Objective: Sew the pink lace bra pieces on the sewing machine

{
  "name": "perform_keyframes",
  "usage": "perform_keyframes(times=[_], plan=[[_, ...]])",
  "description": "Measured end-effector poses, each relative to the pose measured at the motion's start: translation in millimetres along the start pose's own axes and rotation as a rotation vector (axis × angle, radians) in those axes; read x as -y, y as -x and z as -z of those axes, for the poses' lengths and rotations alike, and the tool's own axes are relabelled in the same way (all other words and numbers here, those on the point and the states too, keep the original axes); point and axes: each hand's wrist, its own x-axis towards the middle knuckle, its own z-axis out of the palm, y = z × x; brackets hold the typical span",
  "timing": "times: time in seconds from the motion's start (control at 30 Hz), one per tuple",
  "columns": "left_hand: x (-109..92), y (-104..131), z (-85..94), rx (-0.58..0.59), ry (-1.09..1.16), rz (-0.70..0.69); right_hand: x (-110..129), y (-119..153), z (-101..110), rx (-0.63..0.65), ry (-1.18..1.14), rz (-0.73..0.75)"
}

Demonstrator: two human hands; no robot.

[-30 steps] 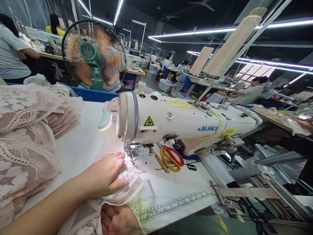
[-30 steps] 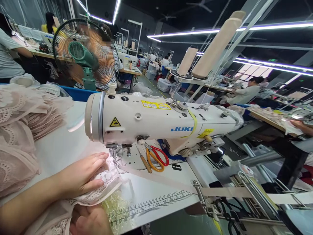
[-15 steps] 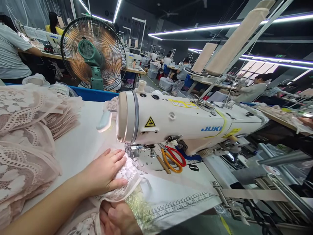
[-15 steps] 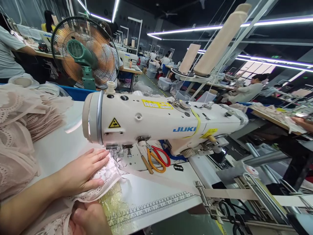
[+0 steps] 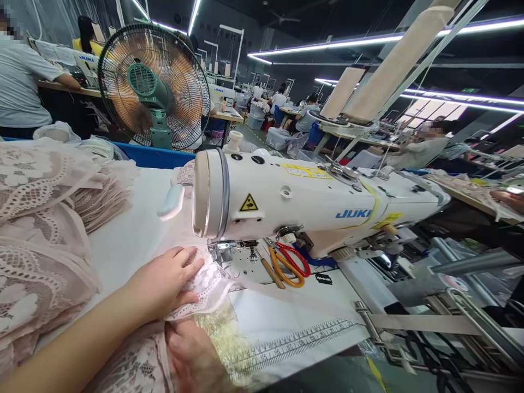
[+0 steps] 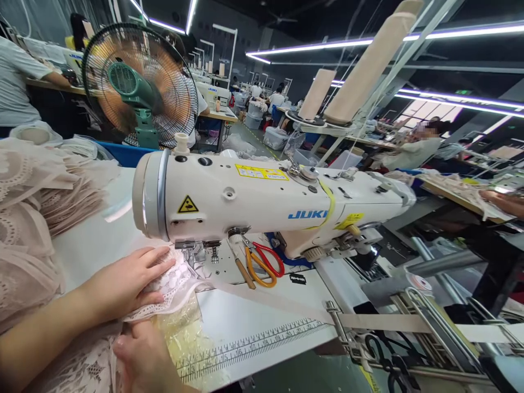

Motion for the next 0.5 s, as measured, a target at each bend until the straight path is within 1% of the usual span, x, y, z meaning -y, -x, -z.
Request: perform_keyframes(times=[0.07, 0.13, 0.17, 0.2, 0.23, 0.27, 0.3, 0.33, 0.37, 0.4, 0.47, 0.5], plan=[[10.7, 1.7, 0.2, 0.040, 0.031, -0.014, 0.4, 13.1, 8.7, 0.043, 0.268, 0.014], [20.4, 3.3, 1.8, 0.075, 0.045, -0.017, 7.0, 31.3, 26.5, 0.069, 0.545, 0.034], [24.0, 4.2, 3.0, 0.090, 0.044, -0.016, 13.0, 39.8, 38.3, 0.049, 0.628, 0.046], [26.5, 5.3, 4.3, 0.098, 0.040, -0.014, 20.7, 46.4, 51.0, 0.013, 0.702, 0.064], [27.9, 6.4, 5.4, 0.099, 0.036, -0.016, 29.7, 50.2, 63.6, -0.070, 0.824, 0.098], [28.4, 7.6, 6.3, 0.092, 0.033, -0.026, 39.3, 50.9, 75.1, -0.178, 1.058, 0.146], [28.1, 8.7, 6.8, 0.081, 0.030, -0.040, 48.7, 48.7, 84.7, -0.239, 1.282, 0.181], [27.4, 9.7, 6.9, 0.067, 0.032, -0.053, 57.2, 44.4, 91.9, -0.253, 1.471, 0.197], [26.3, 10.5, 6.6, 0.053, 0.036, -0.065, 64.0, 38.9, 96.8, -0.231, 1.626, 0.199], [24.8, 11.1, 6.0, 0.038, 0.040, -0.075, 68.8, 33.3, 99.6, -0.171, 1.724, 0.191], [20.2, 11.7, 4.2, -0.002, 0.048, -0.113, 72.1, 25.4, 101.0, -0.045, 1.826, 0.192], [16.6, 11.8, 3.1, -0.031, 0.054, -0.154, 71.0, 24.1, 100.8, -0.001, 1.852, 0.213]])
